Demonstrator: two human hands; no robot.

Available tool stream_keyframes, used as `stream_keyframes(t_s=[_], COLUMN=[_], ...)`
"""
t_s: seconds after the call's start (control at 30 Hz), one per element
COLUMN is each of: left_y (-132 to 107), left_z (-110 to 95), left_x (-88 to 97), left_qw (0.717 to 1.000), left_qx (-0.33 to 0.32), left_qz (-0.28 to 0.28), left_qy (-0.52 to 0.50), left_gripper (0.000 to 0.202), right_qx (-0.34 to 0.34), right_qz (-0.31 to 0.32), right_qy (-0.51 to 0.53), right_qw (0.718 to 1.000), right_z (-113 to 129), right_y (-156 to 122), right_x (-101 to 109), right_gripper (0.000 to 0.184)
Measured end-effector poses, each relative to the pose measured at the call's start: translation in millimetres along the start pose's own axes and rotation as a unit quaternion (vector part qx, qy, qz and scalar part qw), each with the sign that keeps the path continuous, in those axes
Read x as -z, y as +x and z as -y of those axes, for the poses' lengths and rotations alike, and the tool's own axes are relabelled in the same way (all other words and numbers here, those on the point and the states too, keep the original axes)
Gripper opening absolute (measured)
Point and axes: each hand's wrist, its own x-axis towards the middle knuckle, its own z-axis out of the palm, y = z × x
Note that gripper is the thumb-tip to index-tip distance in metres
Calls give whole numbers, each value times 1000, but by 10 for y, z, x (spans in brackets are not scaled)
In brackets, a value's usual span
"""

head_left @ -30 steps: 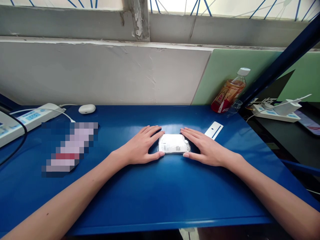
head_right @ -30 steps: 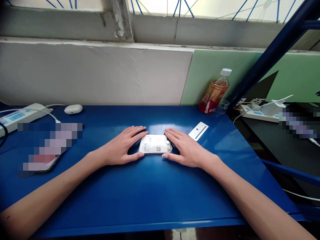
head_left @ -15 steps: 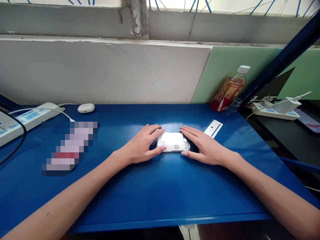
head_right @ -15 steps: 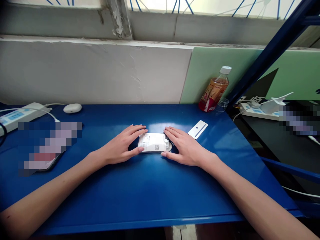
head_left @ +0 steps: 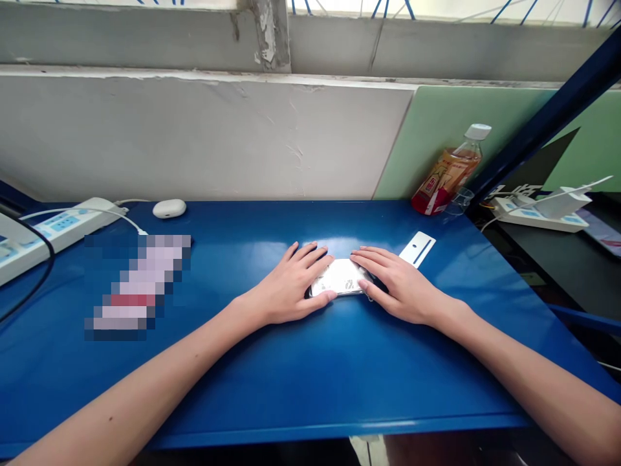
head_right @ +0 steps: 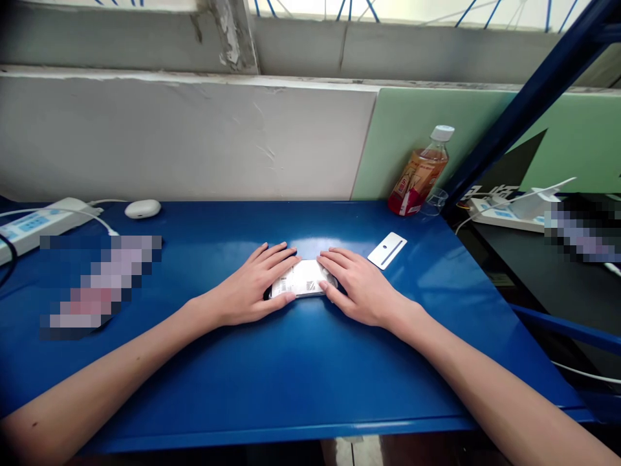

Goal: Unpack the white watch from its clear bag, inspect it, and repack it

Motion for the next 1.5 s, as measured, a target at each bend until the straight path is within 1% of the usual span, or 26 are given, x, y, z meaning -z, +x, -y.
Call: stream_keyframes(t_s=[0.2,0.4,0.63,0.87,0.93,1.07,1.2,1.33,1.5], left_y=[-1,9,17,25,26,23,20,13,-7], left_z=[12,22,21,9,8,10,17,35,54], left_x=[-10,-30,-29,-21,-28,-37,-33,-20,0], left_qw=[1000,1000,1000,1000,1000,1000,1000,1000,1000], left_qx=[-7,-6,-9,-9,-8,-6,-2,0,13], left_qz=[-17,-23,-25,-27,-27,-17,-19,-22,-15], left_qy=[1,4,-3,-6,-1,10,5,-1,2], left_gripper=[62,68,67,61,61,62,66,65,66], right_qx=[6,31,40,45,34,-15,-7,11,24], right_qz=[-38,-50,-42,-18,-17,-22,-33,-35,-42], right_qy=[-13,-18,-32,-68,-59,-20,-2,-19,-18], right_qw=[999,998,998,997,998,999,999,999,999], right_z=[25,-1,7,12,12,-13,-82,-124,-94], right_y=[14,21,23,22,28,29,18,18,30], right_x=[-26,-31,-28,-68,-67,-58,-50,-43,-31], right_gripper=[39,37,36,44,45,46,50,44,35])
